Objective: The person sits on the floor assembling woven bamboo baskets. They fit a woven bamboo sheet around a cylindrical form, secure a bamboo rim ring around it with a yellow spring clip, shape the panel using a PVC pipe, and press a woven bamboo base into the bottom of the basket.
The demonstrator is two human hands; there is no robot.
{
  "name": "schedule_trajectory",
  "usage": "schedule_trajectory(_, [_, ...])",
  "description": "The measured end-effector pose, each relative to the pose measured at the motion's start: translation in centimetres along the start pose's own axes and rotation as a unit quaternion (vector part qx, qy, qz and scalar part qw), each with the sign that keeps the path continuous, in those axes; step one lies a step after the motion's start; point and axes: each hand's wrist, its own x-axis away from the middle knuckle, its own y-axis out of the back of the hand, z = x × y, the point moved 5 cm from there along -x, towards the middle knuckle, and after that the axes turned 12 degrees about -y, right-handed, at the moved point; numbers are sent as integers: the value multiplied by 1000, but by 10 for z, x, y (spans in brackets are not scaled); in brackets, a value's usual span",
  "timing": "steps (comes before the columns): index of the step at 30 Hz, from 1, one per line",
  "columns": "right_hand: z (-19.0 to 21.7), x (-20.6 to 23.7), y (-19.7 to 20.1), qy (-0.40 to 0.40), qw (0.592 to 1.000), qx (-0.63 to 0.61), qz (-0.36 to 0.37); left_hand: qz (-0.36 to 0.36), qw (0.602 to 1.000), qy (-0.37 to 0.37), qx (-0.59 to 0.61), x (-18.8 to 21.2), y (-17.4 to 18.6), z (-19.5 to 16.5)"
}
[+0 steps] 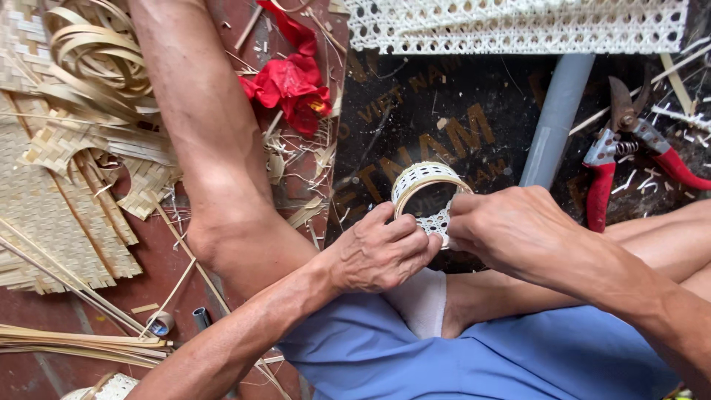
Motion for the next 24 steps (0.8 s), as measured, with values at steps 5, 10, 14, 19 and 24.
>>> schedule_trajectory(5, [23, 41, 22, 227, 947, 23, -228, -56, 997, 33, 29, -6, 31, -4])
schedule_trajectory(10, [36, 86, 31, 301, 936, -16, -183, -62, 986, 67, 137, -14, 78, -48])
schedule_trajectory(14, [41, 108, 29, 368, 914, -1, -172, -59, 979, 89, 174, -14, 109, -71])
schedule_trajectory(19, [59, 123, 26, 397, 907, -34, -135, -110, 971, 125, 170, -23, 122, -97])
schedule_trajectory(24, [92, 135, 62, 392, 906, -123, -105, -104, 981, 116, 117, -20, 114, -131])
